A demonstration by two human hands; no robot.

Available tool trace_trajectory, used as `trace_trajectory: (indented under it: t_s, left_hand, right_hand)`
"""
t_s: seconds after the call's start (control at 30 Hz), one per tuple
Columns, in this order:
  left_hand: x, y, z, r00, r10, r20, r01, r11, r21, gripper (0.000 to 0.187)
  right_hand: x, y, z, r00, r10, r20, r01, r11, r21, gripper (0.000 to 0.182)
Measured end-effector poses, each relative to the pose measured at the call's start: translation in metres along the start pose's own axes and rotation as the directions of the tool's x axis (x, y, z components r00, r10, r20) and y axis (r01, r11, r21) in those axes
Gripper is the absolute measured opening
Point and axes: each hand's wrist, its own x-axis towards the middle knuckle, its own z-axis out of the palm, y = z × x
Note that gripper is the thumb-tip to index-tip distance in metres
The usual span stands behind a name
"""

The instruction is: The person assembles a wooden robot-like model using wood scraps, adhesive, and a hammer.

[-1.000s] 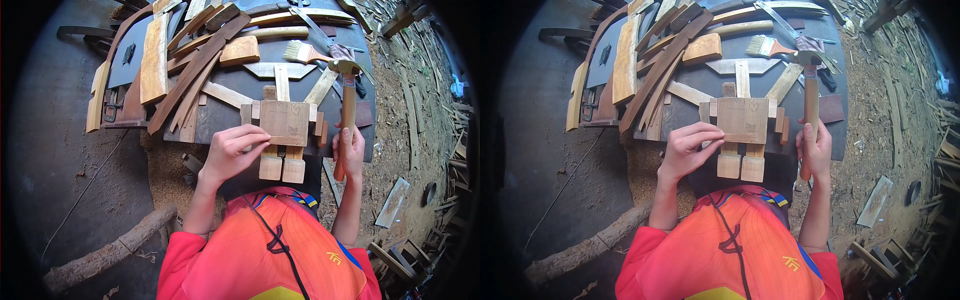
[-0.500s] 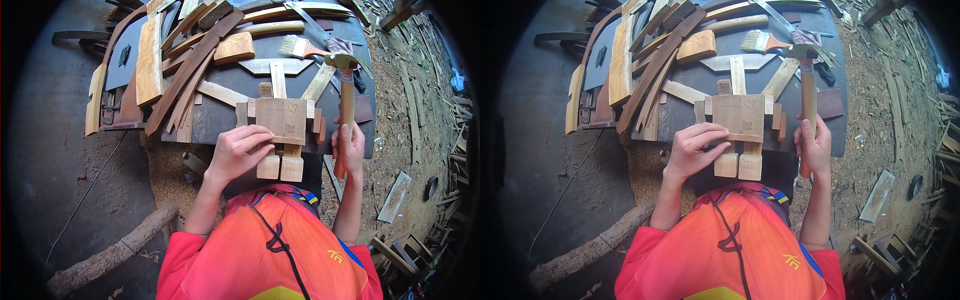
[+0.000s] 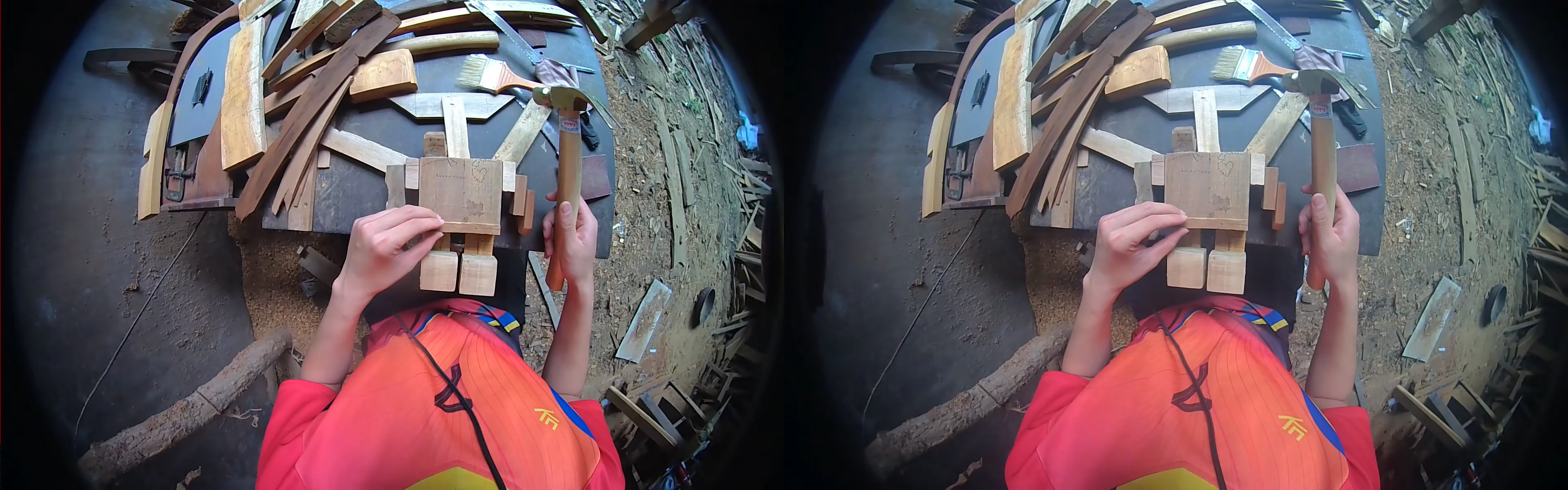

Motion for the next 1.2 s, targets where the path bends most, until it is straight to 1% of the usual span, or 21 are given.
trace_trajectory:
  t_s: [0.2,0.3,0.4,0.6,0.9,1.0,1.2]
  left_hand:
    - [-0.0011,0.0005,0.002,1.0,-0.021,-0.019,0.021,1.0,-0.024,0.022]
    - [-0.0003,0.0031,0.0009,1.0,-0.025,-0.018,0.025,1.0,-0.006,0.022]
    - [-0.0012,0.0,0.0036,0.999,0.006,-0.042,-0.006,1.0,-0.012,0.022]
    - [-0.001,0.0026,0.0015,0.999,-0.027,-0.021,0.026,1.0,-0.017,0.022]
    - [-0.0003,0.0008,0.0016,0.999,-0.022,-0.025,0.021,0.999,-0.035,0.023]
    - [-0.0013,-0.0027,0.0042,0.999,0.008,-0.048,-0.009,0.999,-0.04,0.024]
    - [-0.0029,0.0008,0.0005,0.997,-0.074,0.003,0.074,0.994,-0.082,0.027]
  right_hand:
    - [0.0005,0.0013,0.0001,1.0,-0.007,0.004,0.007,1.0,0.001,0.042]
    - [0.0004,0.0002,0.0005,1.0,-0.012,0.002,0.012,1.0,-0.008,0.042]
    - [0.0004,-0.0006,0.0003,1.0,-0.016,0.005,0.016,1.0,-0.014,0.042]
    - [0.0,-0.0016,0.0008,1.0,-0.021,0.003,0.021,1.0,-0.022,0.042]
    - [-0.0003,-0.0012,0.0015,1.0,-0.016,-0.01,0.016,0.999,-0.029,0.042]
    - [-0.0005,-0.0013,0.0012,1.0,-0.018,-0.009,0.018,0.999,-0.03,0.042]
    - [-0.0006,-0.0014,0.0017,1.0,-0.019,-0.008,0.018,0.999,-0.03,0.043]
